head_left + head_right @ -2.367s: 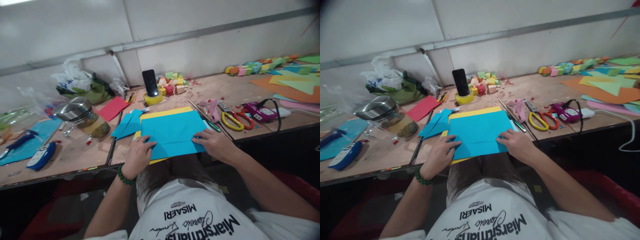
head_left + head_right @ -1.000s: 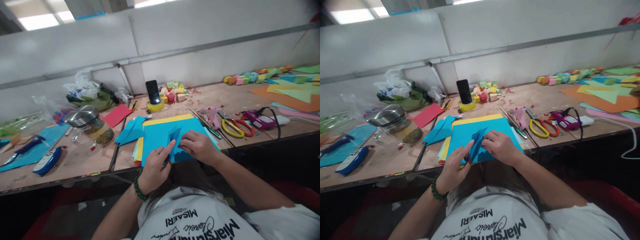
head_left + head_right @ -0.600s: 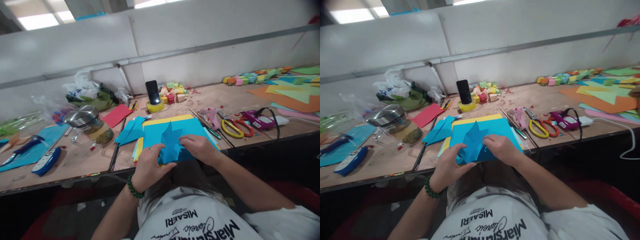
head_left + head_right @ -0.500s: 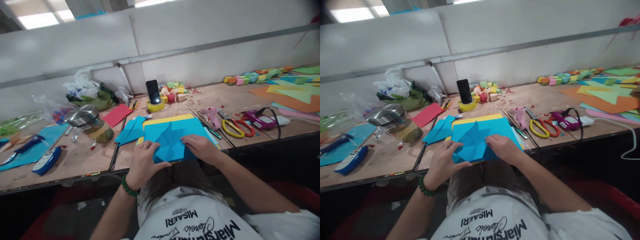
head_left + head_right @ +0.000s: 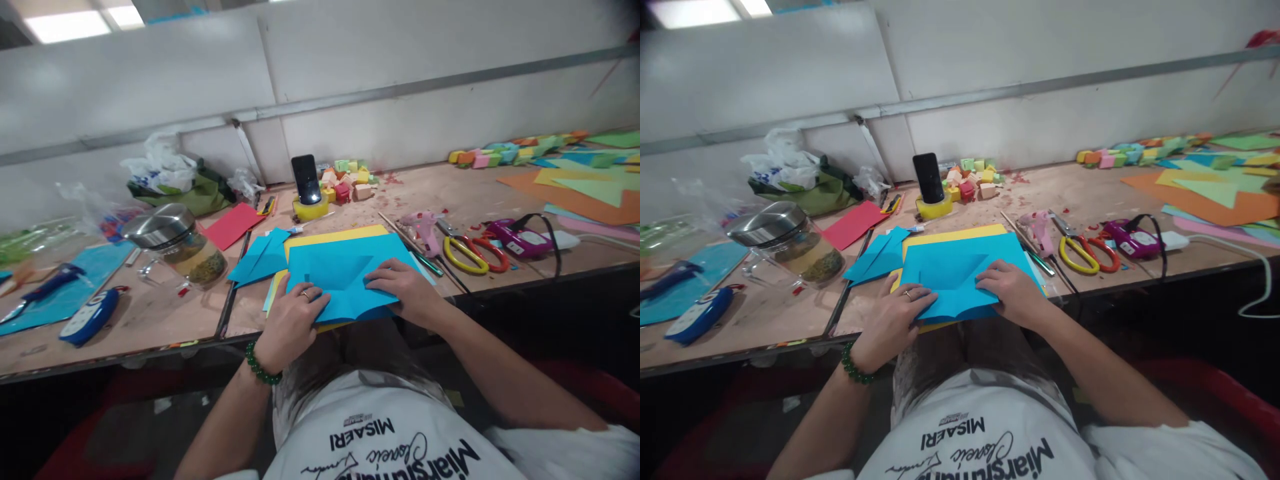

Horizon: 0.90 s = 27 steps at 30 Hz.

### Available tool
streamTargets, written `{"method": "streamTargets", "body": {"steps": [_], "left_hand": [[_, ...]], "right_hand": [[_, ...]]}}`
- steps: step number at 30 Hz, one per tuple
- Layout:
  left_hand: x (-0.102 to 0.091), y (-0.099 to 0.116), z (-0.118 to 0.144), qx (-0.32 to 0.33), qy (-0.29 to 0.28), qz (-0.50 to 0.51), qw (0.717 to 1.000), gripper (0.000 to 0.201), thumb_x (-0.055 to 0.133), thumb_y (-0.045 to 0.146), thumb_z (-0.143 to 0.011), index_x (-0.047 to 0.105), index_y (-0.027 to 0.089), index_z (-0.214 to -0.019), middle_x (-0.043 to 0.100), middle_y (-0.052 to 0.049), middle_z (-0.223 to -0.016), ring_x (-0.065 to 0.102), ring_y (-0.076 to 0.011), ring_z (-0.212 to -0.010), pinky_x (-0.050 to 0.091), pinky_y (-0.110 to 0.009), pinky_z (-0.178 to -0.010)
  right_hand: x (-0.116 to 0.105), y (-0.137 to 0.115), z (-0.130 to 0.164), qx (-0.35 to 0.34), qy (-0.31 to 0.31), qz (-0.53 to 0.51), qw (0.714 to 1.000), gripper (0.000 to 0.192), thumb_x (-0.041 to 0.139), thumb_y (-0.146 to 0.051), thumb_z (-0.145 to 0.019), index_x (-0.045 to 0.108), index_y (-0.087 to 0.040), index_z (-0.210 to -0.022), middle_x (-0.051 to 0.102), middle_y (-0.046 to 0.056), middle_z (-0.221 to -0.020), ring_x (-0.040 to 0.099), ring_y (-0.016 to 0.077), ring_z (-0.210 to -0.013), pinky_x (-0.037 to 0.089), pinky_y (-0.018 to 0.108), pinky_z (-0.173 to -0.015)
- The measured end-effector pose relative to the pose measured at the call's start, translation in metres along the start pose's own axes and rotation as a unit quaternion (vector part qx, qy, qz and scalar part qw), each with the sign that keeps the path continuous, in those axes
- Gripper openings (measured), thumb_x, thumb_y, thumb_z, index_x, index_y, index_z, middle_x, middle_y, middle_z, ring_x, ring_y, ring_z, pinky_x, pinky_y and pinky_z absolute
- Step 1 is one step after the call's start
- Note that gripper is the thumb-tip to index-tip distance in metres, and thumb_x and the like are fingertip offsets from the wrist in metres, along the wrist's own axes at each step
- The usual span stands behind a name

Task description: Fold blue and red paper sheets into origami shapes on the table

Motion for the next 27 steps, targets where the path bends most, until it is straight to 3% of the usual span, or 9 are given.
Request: {"method": "streamTargets", "body": {"steps": [4,9,12,14,17,19,21,24,27], "left_hand": [[0.006,-0.018,0.001,-0.023,0.004,0.079,0.997,0.047,0.056,0.003,-0.073,0.068,0.021,-0.115,0.072,-0.009,-0.111,0.065,-0.0274,-0.101,0.042,-0.053,-0.101],[0.016,-0.053,-0.008,-0.088,0.044,0.234,0.967,0.024,0.053,0.019,-0.086,0.067,0.019,-0.106,0.072,-0.008,-0.097,0.065,-0.0240,-0.092,0.051,-0.036,-0.081],[0.020,-0.067,-0.018,-0.132,0.052,0.237,0.961,0.014,0.052,0.022,-0.087,0.063,0.018,-0.093,0.069,-0.006,-0.087,0.064,-0.0226,-0.082,0.049,-0.032,-0.071],[0.021,-0.069,-0.025,-0.151,0.045,0.210,0.965,0.019,0.052,0.023,-0.088,0.061,0.018,-0.103,0.067,-0.005,-0.082,0.063,-0.0220,-0.078,0.048,-0.031,-0.067],[0.020,-0.067,-0.031,-0.169,0.031,0.159,0.972,0.052,0.056,0.024,-0.087,0.043,0.016,-0.137,0.066,-0.003,-0.083,0.064,-0.0211,-0.077,0.048,-0.030,-0.069],[0.016,-0.063,-0.031,-0.182,0.045,0.105,0.977,0.072,0.059,0.023,-0.086,0.026,0.013,-0.149,0.067,-0.010,-0.099,0.065,-0.0234,-0.085,0.050,-0.034,-0.074],[0.009,-0.053,-0.031,-0.171,0.073,0.039,0.982,0.074,0.058,0.019,-0.085,0.025,0.016,-0.152,0.059,-0.020,-0.124,0.063,-0.0296,-0.103,0.050,-0.042,-0.084],[0.012,-0.019,-0.033,-0.069,0.062,-0.017,0.996,0.056,0.051,0.008,-0.087,0.051,0.029,-0.139,0.042,-0.017,-0.148,0.048,-0.0348,-0.128,0.038,-0.056,-0.102],[0.025,0.002,-0.029,-0.003,0.009,-0.023,1.000,0.048,0.048,0.006,-0.088,0.064,0.033,-0.125,0.043,-0.013,-0.150,0.043,-0.0340,-0.134,0.032,-0.060,-0.108]], "right_hand": [[0.003,0.004,0.000,0.028,-0.017,-0.078,0.996,0.036,0.059,-0.006,-0.069,0.068,-0.019,-0.101,0.072,0.010,-0.108,0.062,0.0263,-0.100,0.051,0.039,-0.084],[0.000,0.024,-0.001,0.153,-0.025,-0.125,0.980,0.017,0.056,-0.023,-0.083,0.068,-0.020,-0.096,0.073,0.007,-0.093,0.067,0.0214,-0.083,0.050,0.032,-0.073],[0.001,0.034,0.000,0.234,-0.040,-0.127,0.963,0.033,0.063,-0.040,-0.081,0.065,-0.020,-0.107,0.068,0.002,-0.074,0.064,0.0198,-0.065,0.045,0.029,-0.059],[-0.002,0.043,0.004,0.287,-0.007,-0.112,0.951,0.045,0.065,-0.044,-0.079,0.061,-0.019,-0.116,0.065,0.000,-0.068,0.062,0.0195,-0.061,0.044,0.028,-0.056],[-0.009,0.050,0.009,0.308,0.063,-0.056,0.948,0.059,0.065,-0.038,-0.080,0.050,-0.018,-0.133,0.065,0.001,-0.073,0.063,0.0202,-0.064,0.046,0.028,-0.057],[-0.011,0.048,0.010,0.294,0.084,0.017,0.952,0.067,0.065,-0.037,-0.081,0.043,-0.018,-0.141,0.067,0.004,-0.079,0.063,0.0214,-0.064,0.047,0.029,-0.055],[-0.011,0.040,0.007,0.251,0.091,0.085,0.960,0.059,0.063,-0.032,-0.083,0.047,-0.020,-0.139,0.068,0.011,-0.097,0.065,0.0232,-0.072,0.049,0.031,-0.057],[-0.003,0.007,-0.005,0.091,0.068,0.122,0.986,0.033,0.055,-0.017,-0.089,0.065,-0.024,-0.119,0.062,0.014,-0.123,0.063,0.0249,-0.095,0.053,0.035,-0.074],[0.007,-0.024,-0.007,-0.068,0.022,0.124,0.990,0.027,0.051,-0.011,-0.091,0.072,-0.022,-0.102,0.066,0.011,-0.118,0.059,0.0236,-0.099,0.053,0.036,-0.082]]}}
Point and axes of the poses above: each hand's wrist, its own z-axis away from the middle knuckle, its own x-axis out of the palm, y = z × x, the point moved 10 cm from there along -z, towards the middle knuckle
